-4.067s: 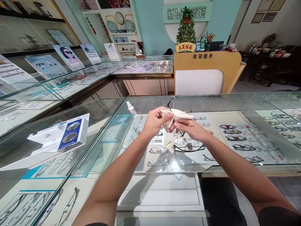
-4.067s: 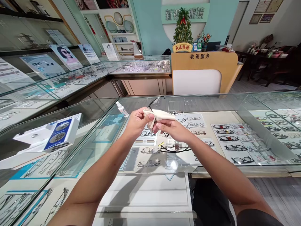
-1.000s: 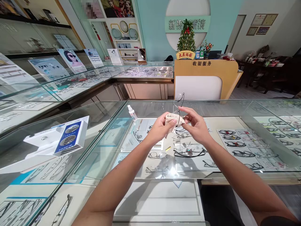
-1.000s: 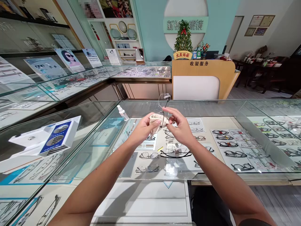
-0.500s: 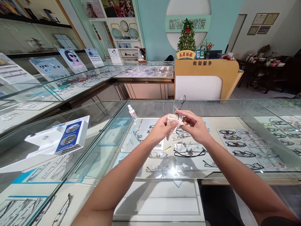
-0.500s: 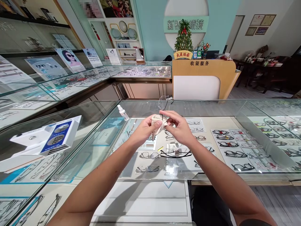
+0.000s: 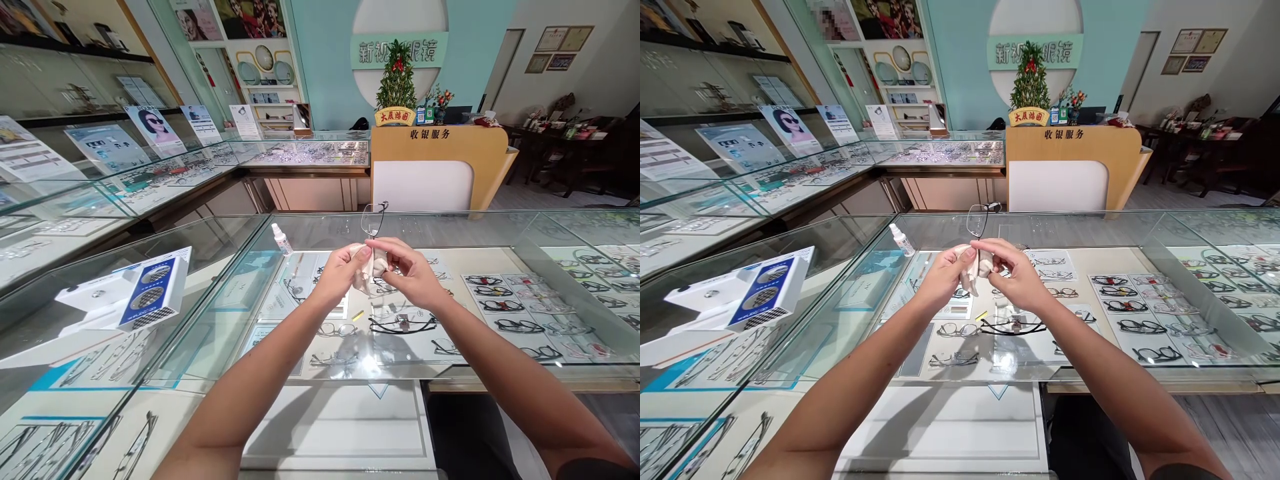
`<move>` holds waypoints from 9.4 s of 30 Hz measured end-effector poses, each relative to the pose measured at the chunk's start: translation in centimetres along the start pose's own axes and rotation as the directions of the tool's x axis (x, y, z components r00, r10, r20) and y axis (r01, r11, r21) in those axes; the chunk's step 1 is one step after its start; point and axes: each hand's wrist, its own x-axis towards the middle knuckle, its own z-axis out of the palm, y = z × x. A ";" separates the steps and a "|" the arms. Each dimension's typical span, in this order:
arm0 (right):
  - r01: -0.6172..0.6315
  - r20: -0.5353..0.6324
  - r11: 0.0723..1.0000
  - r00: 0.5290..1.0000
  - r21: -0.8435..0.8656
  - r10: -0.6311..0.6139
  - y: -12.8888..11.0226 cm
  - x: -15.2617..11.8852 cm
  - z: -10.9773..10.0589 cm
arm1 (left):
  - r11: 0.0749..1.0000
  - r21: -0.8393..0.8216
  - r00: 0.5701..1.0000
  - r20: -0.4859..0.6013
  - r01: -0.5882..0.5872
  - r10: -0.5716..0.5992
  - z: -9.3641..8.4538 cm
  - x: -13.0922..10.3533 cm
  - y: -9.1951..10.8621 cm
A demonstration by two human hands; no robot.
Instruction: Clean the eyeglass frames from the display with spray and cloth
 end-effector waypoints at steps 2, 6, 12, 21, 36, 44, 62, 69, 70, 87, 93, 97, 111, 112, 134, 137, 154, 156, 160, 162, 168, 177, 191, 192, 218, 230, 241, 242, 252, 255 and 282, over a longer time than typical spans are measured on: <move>-0.001 -0.007 1.000 1.000 -0.015 0.001 0.0 0.1 0.0 | 1.000 0.004 1.000 0.019 -0.006 0.006 -0.2 0.1 0.0; -0.010 -0.126 0.999 0.992 0.038 0.015 0.7 0.2 0.1 | 1.000 0.025 0.999 0.039 0.000 -0.001 -0.9 0.5 -0.3; -0.038 -0.234 0.987 0.969 0.159 0.075 1.8 0.4 -0.1 | 1.000 0.010 1.000 -0.014 0.015 -0.015 -1.1 0.8 -0.3; -0.080 -0.228 0.983 0.967 0.163 0.116 1.7 0.4 -0.2 | 1.000 -0.014 1.000 0.002 0.006 -0.006 -1.1 0.6 -0.4; -0.231 -0.140 0.859 0.935 0.457 0.326 1.9 0.5 0.5 | 0.989 0.125 0.991 0.116 -0.083 0.068 -0.1 0.1 -0.4; -0.162 -0.155 0.934 0.963 0.318 0.220 1.5 0.3 0.4 | 0.992 0.109 0.994 0.092 -0.068 0.058 0.4 -0.1 -0.4; -0.098 -0.147 0.987 0.982 0.125 0.116 1.4 -0.2 0.7 | 0.999 0.033 0.998 0.065 -0.007 0.005 0.3 0.0 -1.4; -0.099 -0.134 0.985 0.984 0.145 0.118 1.3 -0.2 0.5 | 1.000 -0.013 0.993 0.118 0.004 -0.003 -0.1 0.2 -1.3; -0.101 -0.143 0.983 0.982 0.150 0.123 1.3 -0.2 0.5 | 1.000 -0.025 0.992 0.125 0.005 -0.002 -0.1 0.2 -1.3; -0.040 -0.043 0.996 0.998 0.078 0.043 0.9 -0.5 1.3 | 0.997 0.056 0.995 -0.079 -0.060 0.064 0.2 0.3 -1.7; -0.125 -0.098 0.983 0.985 0.136 0.139 1.4 -0.4 0.8 | 0.985 0.172 0.993 0.118 -0.019 -0.002 -1.4 0.7 -0.5; -0.159 -0.101 0.962 0.978 0.221 0.185 1.9 -0.1 0.4 | 0.990 0.143 0.973 0.230 -0.012 -0.021 -2.4 0.9 -0.2; -0.105 -0.081 0.971 0.989 0.214 0.125 1.5 -0.6 1.5 | 0.995 0.052 0.996 -0.006 -0.084 0.085 -0.2 0.6 -1.9; -0.113 -0.082 0.970 0.988 0.216 0.134 1.4 -0.6 1.4 | 0.996 0.048 0.997 -0.022 -0.079 0.080 -0.2 0.6 -1.9; -0.148 -0.254 0.915 0.933 0.374 0.255 1.4 1.0 -1.6 | 0.954 0.275 0.967 0.249 -0.123 0.053 -1.3 0.8 -1.2; -0.161 -0.237 0.919 0.937 0.360 0.257 1.6 1.1 -2.1 | 0.751 0.568 0.935 0.294 -0.337 0.198 -0.8 0.1 -0.8; 0.037 -0.053 0.999 0.998 -0.011 -0.037 0.1 0.2 -1.3 | 0.787 0.530 0.923 -0.022 -0.316 0.384 0.1 -0.8 -0.2; 0.056 -0.040 0.997 0.998 -0.049 -0.058 0.0 0.1 -1.0 | 0.787 0.545 0.929 -0.038 -0.289 0.367 0.4 -0.9 -0.2; 0.053 -0.018 0.996 0.998 -0.077 -0.054 0.0 0.0 -0.8 | 0.816 0.523 0.944 -0.060 -0.248 0.325 0.5 -1.0 -0.2; 0.053 -0.008 0.994 0.998 -0.097 -0.054 0.0 0.0 -0.8 | 0.833 0.504 0.950 -0.072 -0.229 0.305 0.4 -1.0 -0.3; 0.083 -0.047 0.978 0.995 -0.194 -0.094 0.1 -0.2 -0.4 | 0.882 0.438 0.955 -0.143 -0.173 0.259 -0.1 -0.5 -0.9; 0.091 -0.271 0.929 0.943 -0.358 -0.196 0.0 1.0 -4.1 | 0.964 0.209 0.929 -0.297 -0.163 0.222 -1.3 0.8 -0.7; -0.320 -0.736 0.811 0.650 -0.490 -0.188 4.0 0.7 -16.2 | 0.976 0.064 0.929 -0.301 -0.207 0.217 -1.8 1.1 0.3; -0.367 -0.741 0.792 0.653 -0.489 -0.155 4.4 0.6 -16.7 | 0.972 0.079 0.922 -0.308 -0.221 0.235 -1.9 1.1 0.2; 0.064 -0.271 0.982 0.956 -0.179 -0.112 -0.5 0.5 -0.9 | 0.369 0.800 0.750 0.144 -0.472 0.646 0.8 -1.0 -1.3; -0.191 0.030 0.969 0.980 -0.157 0.198 -2.4 0.5 -4.4 | 0.129 0.815 0.493 0.209 -0.565 0.844 -1.2 0.3 -0.7; -0.218 0.051 0.966 0.973 -0.142 0.227 -2.3 0.4 -3.9 | 0.152 0.838 0.507 0.163 -0.524 0.847 -0.9 0.1 -0.6; -0.211 0.052 0.968 0.974 -0.138 0.219 -2.3 0.4 -3.9 | 0.158 0.838 0.506 0.156 -0.523 0.848 -0.8 0.1 -0.6; -0.108 0.023 0.974 0.993 -0.197 0.114 -3.4 0.1 -3.1 | 0.212 0.853 0.527 0.085 -0.477 0.845 -0.3 -0.5 -0.1; 0.001 -0.030 0.943 0.999 -0.331 -0.012 -3.9 -0.2 -3.1 | 0.231 0.849 0.510 0.052 -0.476 0.859 -0.4 -0.4 0.2; 0.224 -0.272 0.600 0.734 -0.768 -0.622 -11.1 7.2 -3.2 | 0.331 0.843 0.262 -0.235 -0.424 0.936 -1.1 3.4 11.9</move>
